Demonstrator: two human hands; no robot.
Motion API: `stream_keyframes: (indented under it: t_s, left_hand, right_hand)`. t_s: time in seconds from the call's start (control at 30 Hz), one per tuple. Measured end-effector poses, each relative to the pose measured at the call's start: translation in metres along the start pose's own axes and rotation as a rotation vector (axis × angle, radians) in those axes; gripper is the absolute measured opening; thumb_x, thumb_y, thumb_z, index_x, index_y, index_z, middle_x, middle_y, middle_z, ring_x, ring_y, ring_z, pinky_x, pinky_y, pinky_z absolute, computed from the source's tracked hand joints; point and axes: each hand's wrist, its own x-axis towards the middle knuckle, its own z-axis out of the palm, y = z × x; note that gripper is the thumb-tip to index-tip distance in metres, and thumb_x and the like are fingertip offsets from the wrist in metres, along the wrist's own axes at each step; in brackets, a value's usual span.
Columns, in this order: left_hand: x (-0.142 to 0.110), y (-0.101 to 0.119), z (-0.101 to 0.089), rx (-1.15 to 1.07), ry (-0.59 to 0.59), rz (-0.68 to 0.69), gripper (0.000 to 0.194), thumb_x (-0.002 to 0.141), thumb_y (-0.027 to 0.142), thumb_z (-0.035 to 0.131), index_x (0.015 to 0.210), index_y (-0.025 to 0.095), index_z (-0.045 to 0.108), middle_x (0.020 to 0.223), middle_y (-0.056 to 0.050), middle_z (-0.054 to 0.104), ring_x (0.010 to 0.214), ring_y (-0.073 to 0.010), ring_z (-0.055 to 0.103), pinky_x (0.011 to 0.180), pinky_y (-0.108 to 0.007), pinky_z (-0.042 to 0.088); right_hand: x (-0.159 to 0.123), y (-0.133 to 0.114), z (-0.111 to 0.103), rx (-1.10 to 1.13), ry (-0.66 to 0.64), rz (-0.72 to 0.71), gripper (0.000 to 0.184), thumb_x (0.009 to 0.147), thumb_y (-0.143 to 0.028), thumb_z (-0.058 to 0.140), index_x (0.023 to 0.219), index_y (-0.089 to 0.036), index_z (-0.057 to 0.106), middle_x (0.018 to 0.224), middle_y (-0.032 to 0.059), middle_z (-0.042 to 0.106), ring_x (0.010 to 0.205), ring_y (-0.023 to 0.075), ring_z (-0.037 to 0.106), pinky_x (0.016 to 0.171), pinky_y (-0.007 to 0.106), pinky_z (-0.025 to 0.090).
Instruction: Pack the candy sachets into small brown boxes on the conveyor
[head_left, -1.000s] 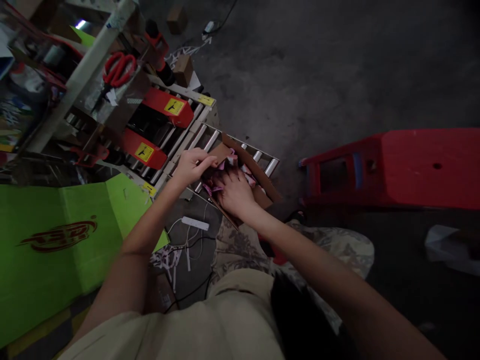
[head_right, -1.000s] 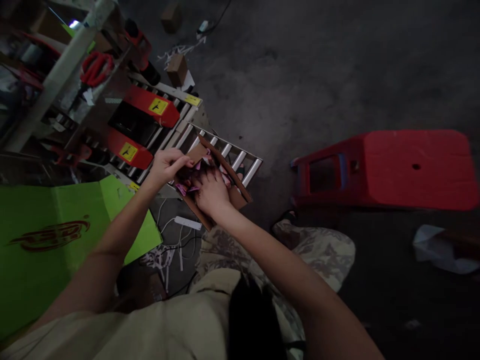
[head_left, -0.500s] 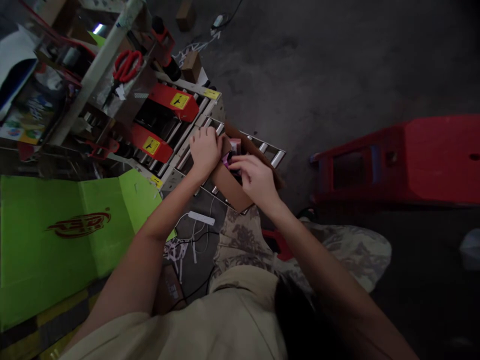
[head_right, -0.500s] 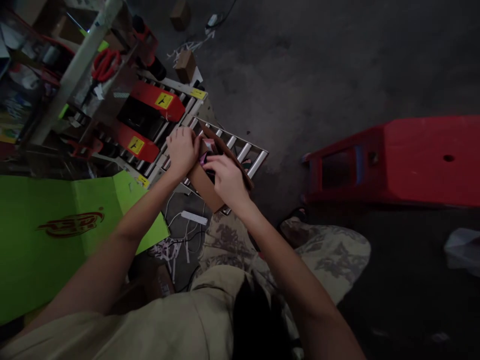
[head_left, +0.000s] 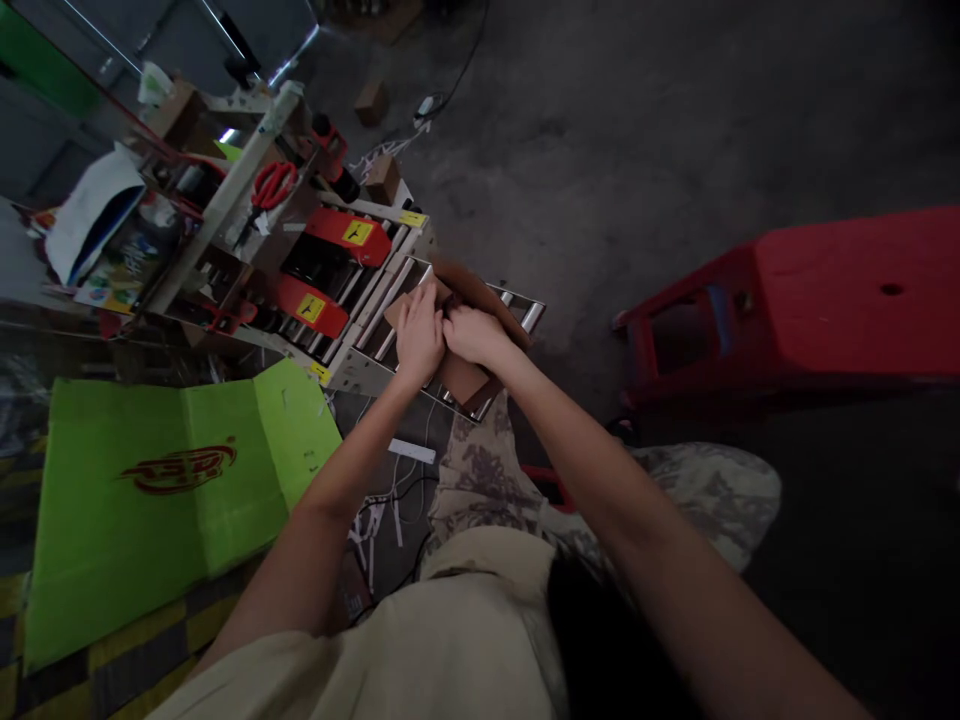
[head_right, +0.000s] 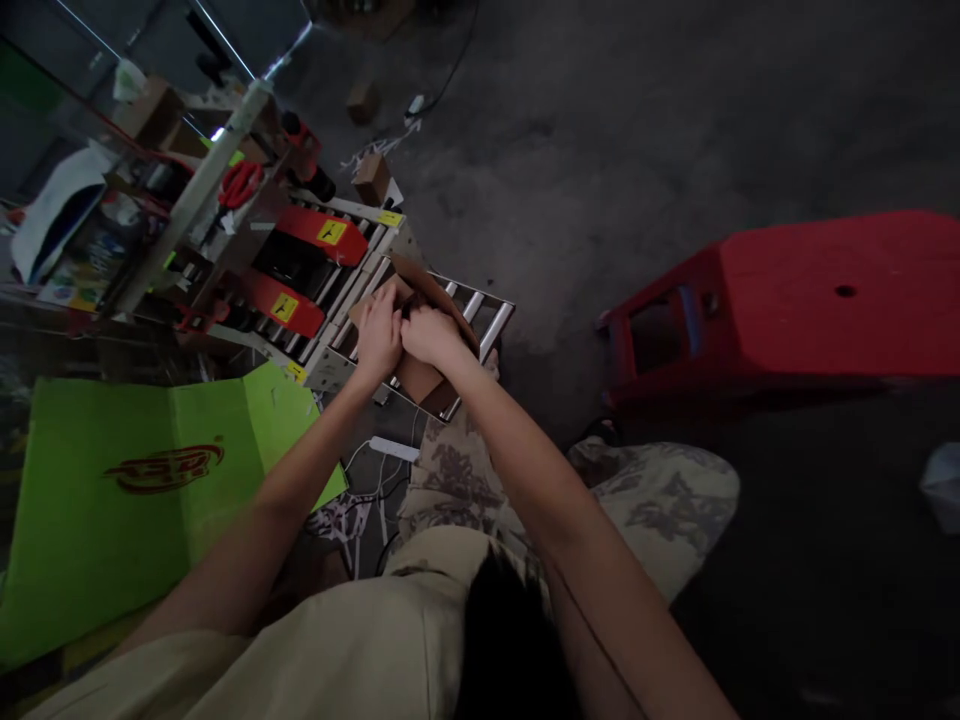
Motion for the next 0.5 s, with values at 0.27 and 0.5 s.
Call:
stream_keyframes:
  t_s: [0.27,0.5]
  left_hand:
    - [0.006,0.018,-0.007,0.282,-0.199,-0.01,0.058,0.098,0.024,0.034,0.155,0.017,0.034,0.164,-0.008,0.024,0.154,-0.0243,0.018,0.126,-0.05,0.016]
    - [0.009,0.006,0.006,-0.121,0.226,-0.196,0.055,0.093,0.019,0.038,0.147,0.011,0.041,0.157,-0.016,0.039,0.149,-0.0238,0.032,0.125,-0.045,0.023]
  right_hand:
    - [-0.044,-0.002,-0.021,0.123,0.478,-0.191,0.046,0.095,-0.019,0.038,0.138,-0.009,0.052,0.148,0.0171,0.046,0.141,0.0275,0.04,0.121,0.047,0.03]
    - [-0.09,-0.001,0.009,-0.021,0.326,-0.058,0.065,0.088,-0.041,0.062,0.143,-0.011,0.046,0.15,0.0206,0.045,0.14,0.0373,0.039,0.115,0.066,0.028]
